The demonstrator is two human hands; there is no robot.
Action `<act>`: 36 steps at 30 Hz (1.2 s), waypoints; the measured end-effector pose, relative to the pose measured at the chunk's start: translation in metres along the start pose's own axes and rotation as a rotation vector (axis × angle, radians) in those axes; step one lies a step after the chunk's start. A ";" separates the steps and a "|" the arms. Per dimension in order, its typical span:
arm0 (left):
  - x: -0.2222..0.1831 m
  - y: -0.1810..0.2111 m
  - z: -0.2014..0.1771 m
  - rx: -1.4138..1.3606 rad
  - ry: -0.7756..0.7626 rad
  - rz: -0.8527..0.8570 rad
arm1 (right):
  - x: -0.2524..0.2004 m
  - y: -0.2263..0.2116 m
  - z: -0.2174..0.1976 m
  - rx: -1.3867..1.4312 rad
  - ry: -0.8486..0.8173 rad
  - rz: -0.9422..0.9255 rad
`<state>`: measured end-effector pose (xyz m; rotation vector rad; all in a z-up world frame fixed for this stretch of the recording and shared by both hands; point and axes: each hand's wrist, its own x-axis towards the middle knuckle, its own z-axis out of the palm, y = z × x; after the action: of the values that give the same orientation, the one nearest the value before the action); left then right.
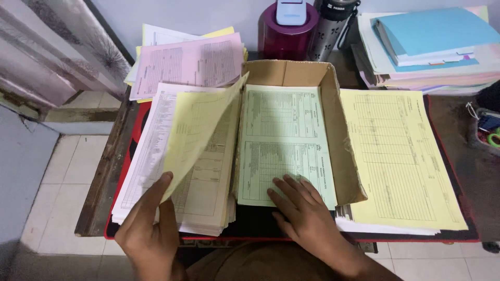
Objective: Sorting and organizing various colored and white paper forms into piles and a cardboard box.
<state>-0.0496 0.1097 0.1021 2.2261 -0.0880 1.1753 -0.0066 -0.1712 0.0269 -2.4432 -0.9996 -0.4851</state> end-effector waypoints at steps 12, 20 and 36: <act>-0.015 -0.029 0.003 -0.121 -0.234 0.004 | -0.027 0.016 -0.069 0.228 0.152 -0.137; -0.013 0.015 0.008 0.013 -0.069 0.014 | -0.078 0.053 -0.107 0.077 0.309 0.123; -0.041 0.066 0.072 -0.299 -0.599 0.479 | -0.160 0.119 -0.136 -0.097 -0.133 0.572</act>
<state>-0.0436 0.0079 0.0729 2.2627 -1.0131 0.6105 -0.0484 -0.4087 0.0319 -2.7170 -0.2893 -0.1780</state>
